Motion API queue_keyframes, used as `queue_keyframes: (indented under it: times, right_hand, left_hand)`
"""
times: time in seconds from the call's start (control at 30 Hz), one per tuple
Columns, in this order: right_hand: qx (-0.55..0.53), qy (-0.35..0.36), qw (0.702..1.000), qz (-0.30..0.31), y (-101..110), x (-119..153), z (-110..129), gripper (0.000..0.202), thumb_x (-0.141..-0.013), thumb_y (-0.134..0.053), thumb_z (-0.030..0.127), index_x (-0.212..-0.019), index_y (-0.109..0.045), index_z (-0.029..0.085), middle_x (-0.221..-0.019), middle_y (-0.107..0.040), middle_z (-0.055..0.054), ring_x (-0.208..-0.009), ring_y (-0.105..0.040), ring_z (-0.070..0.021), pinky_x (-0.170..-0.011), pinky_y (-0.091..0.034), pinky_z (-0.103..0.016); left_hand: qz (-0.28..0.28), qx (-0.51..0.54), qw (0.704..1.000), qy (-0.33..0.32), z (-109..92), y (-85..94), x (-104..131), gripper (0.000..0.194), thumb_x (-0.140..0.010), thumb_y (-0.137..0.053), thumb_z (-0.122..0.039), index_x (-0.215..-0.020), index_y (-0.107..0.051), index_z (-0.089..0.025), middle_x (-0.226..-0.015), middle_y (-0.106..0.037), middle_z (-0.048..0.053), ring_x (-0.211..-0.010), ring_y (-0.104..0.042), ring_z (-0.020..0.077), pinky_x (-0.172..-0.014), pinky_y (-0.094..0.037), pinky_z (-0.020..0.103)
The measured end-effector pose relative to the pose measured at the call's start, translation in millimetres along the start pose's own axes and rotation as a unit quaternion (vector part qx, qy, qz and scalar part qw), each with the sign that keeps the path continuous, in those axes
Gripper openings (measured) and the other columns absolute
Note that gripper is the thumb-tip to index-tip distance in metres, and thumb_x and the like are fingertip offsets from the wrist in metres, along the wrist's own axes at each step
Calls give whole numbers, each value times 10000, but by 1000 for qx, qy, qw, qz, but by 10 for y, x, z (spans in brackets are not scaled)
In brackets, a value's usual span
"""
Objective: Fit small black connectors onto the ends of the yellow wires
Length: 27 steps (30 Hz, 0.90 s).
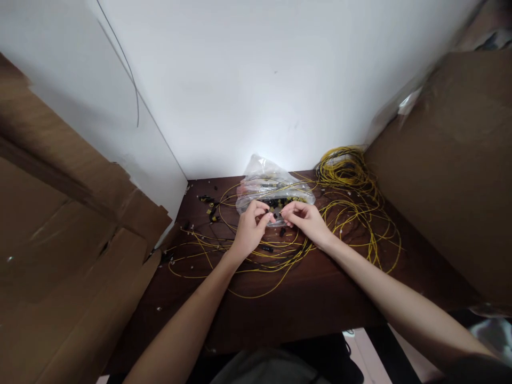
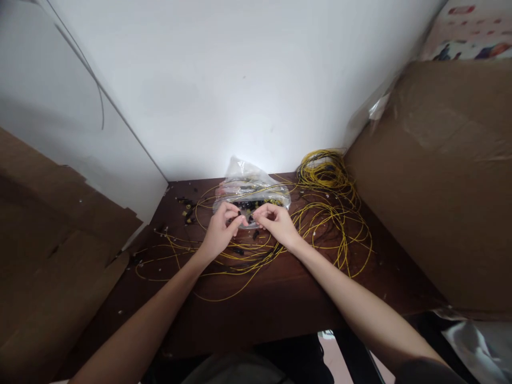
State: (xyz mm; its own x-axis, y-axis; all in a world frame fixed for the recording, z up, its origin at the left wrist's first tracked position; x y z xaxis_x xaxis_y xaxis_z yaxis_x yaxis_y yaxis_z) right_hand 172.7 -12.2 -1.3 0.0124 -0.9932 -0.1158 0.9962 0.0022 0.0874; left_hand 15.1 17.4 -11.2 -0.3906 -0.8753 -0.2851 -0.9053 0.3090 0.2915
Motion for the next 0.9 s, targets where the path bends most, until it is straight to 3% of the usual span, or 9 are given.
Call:
queue_keyframes:
  times: [0.1,0.23,0.43,0.7,0.9]
  right_hand:
    - [-12,-4,1000,-3,-5,-8,1,228,-691,-656,375,-718,-589,159,-559,-537,26,-501,-464,-95,-526,-390,-249]
    - [-14,-2,1000,3,-15,-12,-1,241,-691,-659,394,-723,-593,165,-568,-547,24,-511,-483,-100,-537,-408,-253]
    - [-6,0,1000,4,-14,-37,-31,258,-674,-677,424,-717,-613,179,-553,-557,19,-506,-501,-116,-530,-431,-266]
    - [-11,5,1000,24,-17,-64,-57,261,-675,-685,429,-724,-625,180,-606,-598,-5,-561,-538,-134,-566,-460,-284]
    - [3,12,1000,28,-23,-62,-77,243,-686,-677,405,-737,-615,175,-607,-586,-1,-557,-520,-129,-572,-440,-280]
  left_hand:
    - [-9,14,1000,13,12,13,-8,159,-803,-549,-261,-878,-450,-163,-672,-654,1,-414,-437,51,-449,-372,178]
    - [4,16,1000,6,5,20,-27,148,-788,-561,-281,-831,-550,-141,-656,-649,21,-500,-519,81,-483,-397,189]
    - [8,-15,1000,25,-33,35,-30,207,-756,-582,-248,-900,-666,-126,-708,-686,46,-454,-481,73,-438,-383,188]
    - [23,24,998,60,-1,21,-30,268,-772,-575,-284,-978,-676,-144,-848,-714,75,-500,-538,97,-444,-441,202]
    - [12,21,998,50,-49,47,-41,251,-762,-587,-272,-944,-688,-132,-792,-694,55,-432,-491,65,-452,-435,201]
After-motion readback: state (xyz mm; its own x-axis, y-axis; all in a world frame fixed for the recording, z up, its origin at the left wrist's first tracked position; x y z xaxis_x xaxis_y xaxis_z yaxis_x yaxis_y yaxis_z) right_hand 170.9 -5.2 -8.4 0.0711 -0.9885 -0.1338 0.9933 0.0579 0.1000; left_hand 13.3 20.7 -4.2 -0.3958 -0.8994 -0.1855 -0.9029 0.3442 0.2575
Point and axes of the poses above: each hand's wrist, its own x-axis away from the middle knuckle, its own y-axis out of the back of the hand, z = x × y, the point moved 2 cm from there along -x, towards the middle knuckle
